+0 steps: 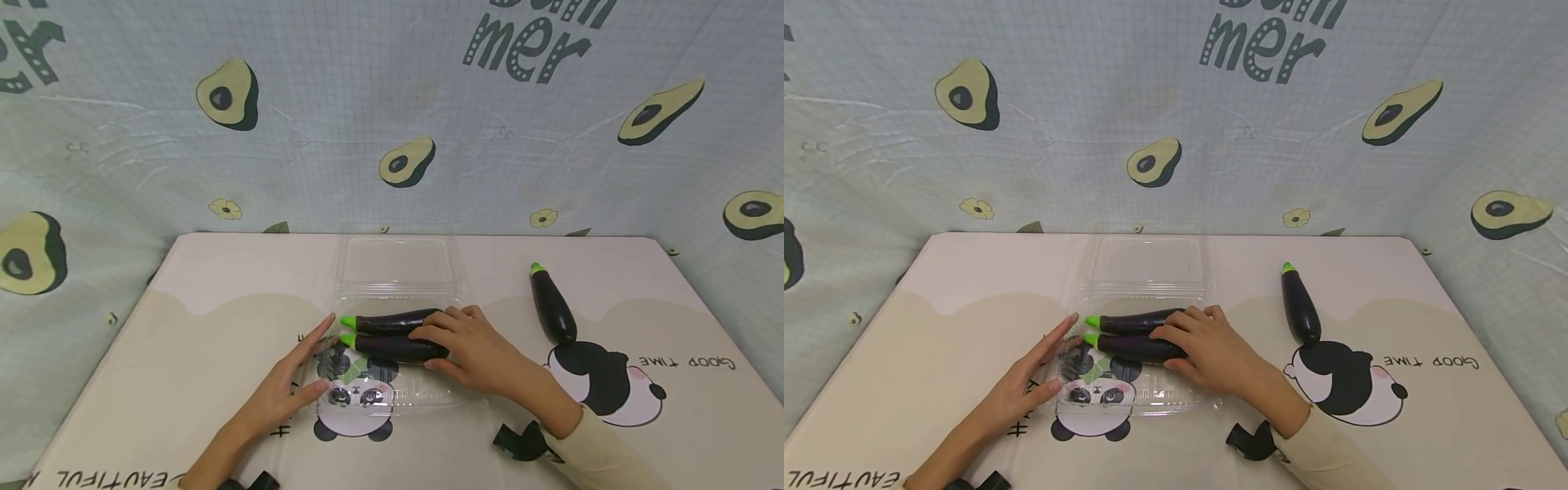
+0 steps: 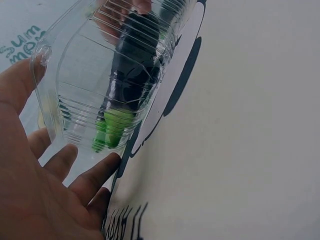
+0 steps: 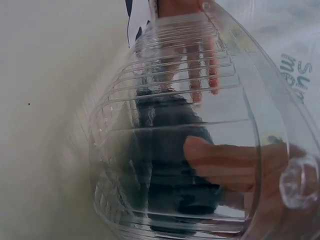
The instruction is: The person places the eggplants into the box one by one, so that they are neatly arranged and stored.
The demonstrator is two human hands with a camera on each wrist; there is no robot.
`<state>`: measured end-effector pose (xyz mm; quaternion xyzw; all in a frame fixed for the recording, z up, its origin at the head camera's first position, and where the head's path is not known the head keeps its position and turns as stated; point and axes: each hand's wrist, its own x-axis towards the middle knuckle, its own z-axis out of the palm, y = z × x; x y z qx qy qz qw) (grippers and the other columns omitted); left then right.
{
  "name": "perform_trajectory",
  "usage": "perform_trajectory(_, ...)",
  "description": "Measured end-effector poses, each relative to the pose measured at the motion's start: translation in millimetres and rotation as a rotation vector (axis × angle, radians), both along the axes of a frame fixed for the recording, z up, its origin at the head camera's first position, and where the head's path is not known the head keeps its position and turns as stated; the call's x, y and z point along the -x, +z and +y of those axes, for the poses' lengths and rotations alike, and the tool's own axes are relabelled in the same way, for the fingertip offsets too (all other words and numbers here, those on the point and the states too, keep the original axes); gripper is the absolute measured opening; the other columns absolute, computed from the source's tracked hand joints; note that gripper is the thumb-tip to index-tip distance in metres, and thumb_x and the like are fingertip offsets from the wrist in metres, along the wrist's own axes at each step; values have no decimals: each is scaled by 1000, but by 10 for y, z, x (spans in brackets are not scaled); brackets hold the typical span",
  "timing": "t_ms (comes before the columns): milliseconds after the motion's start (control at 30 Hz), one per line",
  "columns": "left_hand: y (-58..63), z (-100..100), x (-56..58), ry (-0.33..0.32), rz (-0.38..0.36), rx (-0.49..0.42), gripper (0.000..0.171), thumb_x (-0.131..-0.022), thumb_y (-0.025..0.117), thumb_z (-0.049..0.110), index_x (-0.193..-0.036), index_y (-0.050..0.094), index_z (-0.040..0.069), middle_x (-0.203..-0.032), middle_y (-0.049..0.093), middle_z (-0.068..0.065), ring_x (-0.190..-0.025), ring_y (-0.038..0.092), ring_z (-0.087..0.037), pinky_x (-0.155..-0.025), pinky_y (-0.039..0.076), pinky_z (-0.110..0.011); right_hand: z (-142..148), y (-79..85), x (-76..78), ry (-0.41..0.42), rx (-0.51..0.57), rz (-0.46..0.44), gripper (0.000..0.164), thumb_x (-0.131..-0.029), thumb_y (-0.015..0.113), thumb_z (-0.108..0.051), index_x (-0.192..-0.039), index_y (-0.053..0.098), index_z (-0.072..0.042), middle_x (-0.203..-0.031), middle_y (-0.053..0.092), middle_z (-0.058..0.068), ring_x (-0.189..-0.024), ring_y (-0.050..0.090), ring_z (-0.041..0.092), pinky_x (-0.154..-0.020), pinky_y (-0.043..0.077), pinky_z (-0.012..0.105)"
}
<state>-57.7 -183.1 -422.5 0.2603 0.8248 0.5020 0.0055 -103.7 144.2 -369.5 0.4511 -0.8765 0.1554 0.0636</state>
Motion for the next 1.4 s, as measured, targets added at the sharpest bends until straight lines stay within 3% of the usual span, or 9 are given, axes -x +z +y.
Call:
perform_trajectory(333, 4, 1, 2, 0, 7, 1, 80, -87, 62, 13, -154, 20, 19, -156, 25, 0, -131, 44, -23, -102, 20, -70, -21, 16, -6, -34, -51, -69, 42, -85, 74, -28, -124, 58, -22, -115, 55, -3, -109, 51, 16, -88, 45, 37)
perform_trajectory(567, -10, -5, 6, -22, 15, -13, 79, -87, 62, 10, -154, 20, 15, -157, 24, -3, -131, 44, -23, -101, 23, -69, -28, 11, -12, -27, -41, -50, 44, -83, 76, -27, -122, 59, -19, -113, 55, -1, -106, 52, 17, -88, 47, 37)
perform_trajectory(1400, 8, -9, -5, -18, 1, -15, 80, -87, 62, 12, -154, 19, 18, -157, 22, 0, -131, 43, -24, -101, 24, -68, -36, 4, -24, -38, -74, -18, 42, -87, 71, -29, -124, 59, -16, -110, 55, 0, -101, 53, 16, -85, 47, 36)
